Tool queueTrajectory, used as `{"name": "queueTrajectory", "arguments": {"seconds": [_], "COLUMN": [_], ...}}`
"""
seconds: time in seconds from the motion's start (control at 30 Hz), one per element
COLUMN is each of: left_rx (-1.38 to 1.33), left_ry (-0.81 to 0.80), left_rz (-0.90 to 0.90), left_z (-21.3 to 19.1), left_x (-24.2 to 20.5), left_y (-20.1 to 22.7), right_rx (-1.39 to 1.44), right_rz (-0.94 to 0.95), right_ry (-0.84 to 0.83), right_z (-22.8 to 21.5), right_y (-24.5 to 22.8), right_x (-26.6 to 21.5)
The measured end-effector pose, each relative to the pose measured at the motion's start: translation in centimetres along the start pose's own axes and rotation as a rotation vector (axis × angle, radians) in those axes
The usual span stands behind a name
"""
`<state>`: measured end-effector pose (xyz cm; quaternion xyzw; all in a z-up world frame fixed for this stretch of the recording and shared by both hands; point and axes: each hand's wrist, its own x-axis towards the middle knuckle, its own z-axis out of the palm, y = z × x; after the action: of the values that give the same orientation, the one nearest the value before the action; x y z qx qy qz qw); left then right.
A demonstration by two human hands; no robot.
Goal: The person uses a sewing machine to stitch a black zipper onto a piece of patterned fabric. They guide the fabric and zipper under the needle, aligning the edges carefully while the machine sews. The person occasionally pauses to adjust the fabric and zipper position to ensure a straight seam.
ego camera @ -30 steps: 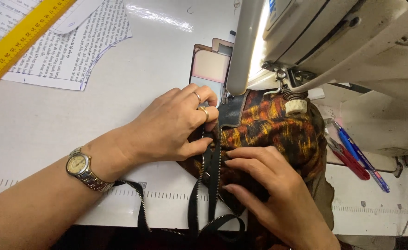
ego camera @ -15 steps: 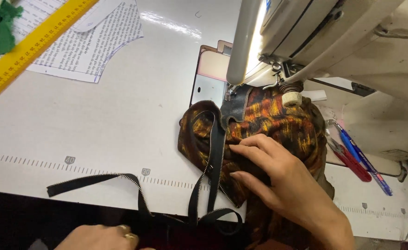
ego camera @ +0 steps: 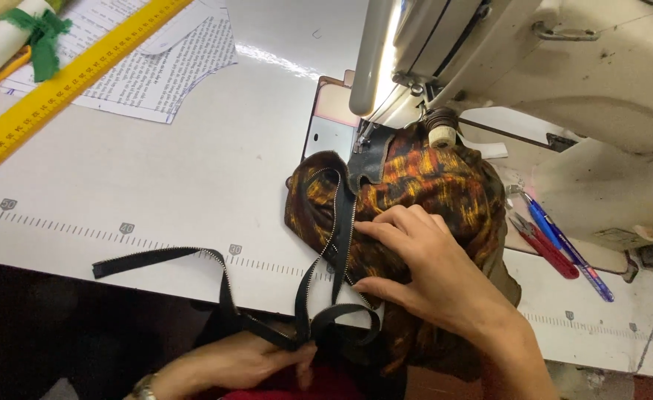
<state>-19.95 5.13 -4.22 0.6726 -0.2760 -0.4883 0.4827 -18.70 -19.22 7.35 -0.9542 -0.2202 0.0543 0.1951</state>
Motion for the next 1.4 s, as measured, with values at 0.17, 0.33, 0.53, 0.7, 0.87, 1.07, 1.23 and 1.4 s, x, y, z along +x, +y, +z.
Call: {"name": "queueTrajectory", "arguments": {"seconds": [0.17,0.33,0.53,0.7,0.87,1.07,1.23,1.4], "left_rx": [0.5,1.542,1.85,1.951,1.345,0.943,0.808,1.266], "left_ry": [0.073,0.543,0.687,0.453,0.532,0.461,0.479,0.475], "left_rz": [-0.051,-0.412,-0.244,-0.599,0.784,0.576,0.381,0.437], "left_z": [-5.5,-13.5,-18.4,-15.8,-8.6,-13.8,-17.1,-16.6], "left_x": [-7.2,-9.9,-6.8,-1.8,4.4,7.7,8.0,6.6], "left_y": [5.2,14.7,17.8,19.4,12.1,9.2,9.9,11.7], "right_rx": [-0.065,0.013,0.077,0.255,-0.022,-0.236,-0.239,-0.031], "right_rz": [0.027,0.051,0.017,-0.086,-0.032,0.075,0.106,0.038], "right_ry": [-0.001,-0.002,-0.037,0.064,0.326,0.106,0.056,0.051], "right_z": [0.5,0.6,0.4,-2.2,-2.5,-1.1,-3.8,-5.6], "right_y": [0.6,0.0,-1.0,-0.8,1.6,6.6,5.3,4.4], "right_x": [-0.5,-0.4,-0.8,-1.0,0.7,1.9,3.2,4.9]}}
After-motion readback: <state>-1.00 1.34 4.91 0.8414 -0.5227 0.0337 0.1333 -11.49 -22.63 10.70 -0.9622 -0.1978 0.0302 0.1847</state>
